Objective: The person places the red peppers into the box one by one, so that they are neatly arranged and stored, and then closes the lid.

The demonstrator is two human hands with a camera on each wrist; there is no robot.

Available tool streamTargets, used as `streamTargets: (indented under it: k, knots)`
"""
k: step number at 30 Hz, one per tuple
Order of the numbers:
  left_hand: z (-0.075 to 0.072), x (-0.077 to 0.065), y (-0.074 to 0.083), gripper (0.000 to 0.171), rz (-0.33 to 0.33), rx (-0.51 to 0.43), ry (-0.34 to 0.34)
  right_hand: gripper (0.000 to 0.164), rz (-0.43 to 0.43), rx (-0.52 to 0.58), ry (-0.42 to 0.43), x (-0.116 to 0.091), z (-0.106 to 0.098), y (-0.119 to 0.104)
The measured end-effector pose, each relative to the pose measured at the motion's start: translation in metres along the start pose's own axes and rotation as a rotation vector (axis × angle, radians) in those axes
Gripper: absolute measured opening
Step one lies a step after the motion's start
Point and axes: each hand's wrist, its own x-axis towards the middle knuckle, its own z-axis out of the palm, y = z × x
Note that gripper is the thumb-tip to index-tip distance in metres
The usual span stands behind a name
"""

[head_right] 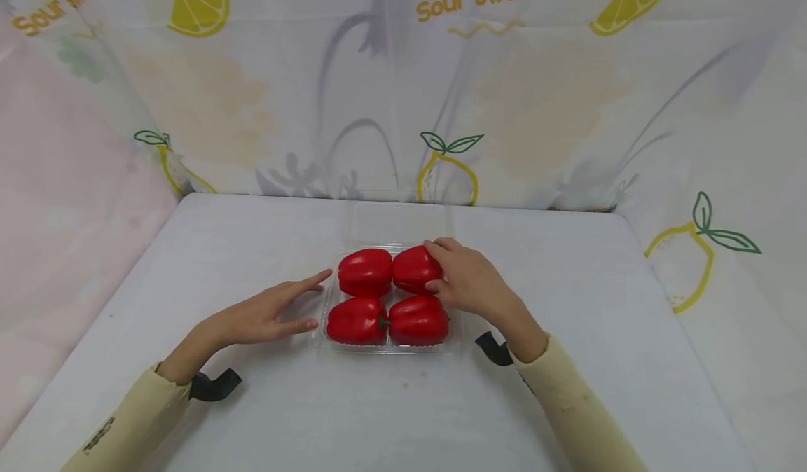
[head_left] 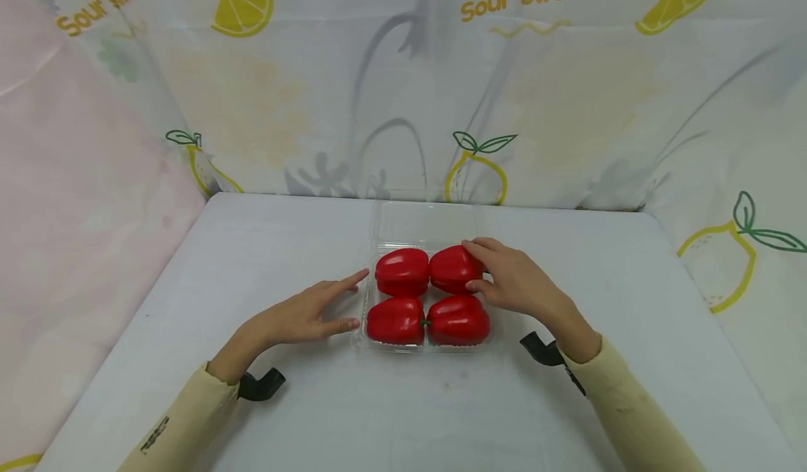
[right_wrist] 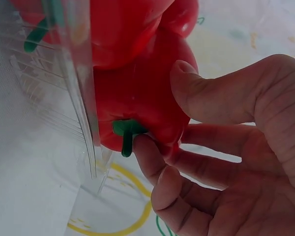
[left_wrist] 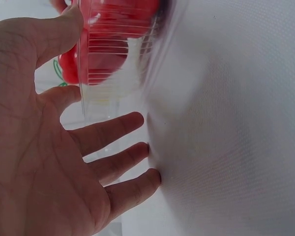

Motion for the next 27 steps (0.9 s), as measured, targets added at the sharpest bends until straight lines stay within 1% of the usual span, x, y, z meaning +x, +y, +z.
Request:
streamTargets:
  k: [6, 10, 12, 15, 18, 22, 27]
  knots:
    - [0.001, 0.000, -0.001, 0.081, -0.015, -0.001, -0.009, 0.067, 0.014, -0.047, -0.028, 0.003, 0.001, -0.002]
    - [0.000, 0.000, 0.000, 0.081, -0.020, -0.004, -0.007, 0.065, -0.007, -0.058, -0.060, 0.006, 0.003, 0.000]
    - [0.001, 0.001, 0.001, 0.081, -0.020, -0.010, -0.007, 0.064, -0.006, -0.034, -0.085, 0.007, 0.003, 0.004]
    - [0.001, 0.001, 0.001, 0.081, -0.006, -0.011, -0.012, 0.063, 0.006, 0.030, -0.119, 0.007, 0.003, 0.010]
    - [0.001, 0.001, 0.000, 0.082, 0.008, -0.005, -0.009, 0.062, 0.002, 0.083, -0.122, 0.005, 0.004, 0.015]
    - [0.000, -0.001, -0.001, 0.082, 0.002, -0.007, 0.002, 0.060, -0.040, 0.113, -0.121, 0.006, 0.003, 0.016]
    - [-0.001, -0.002, -0.003, 0.082, -0.002, -0.011, 0.001, 0.060, -0.040, 0.165, -0.143, 0.006, -0.001, 0.016]
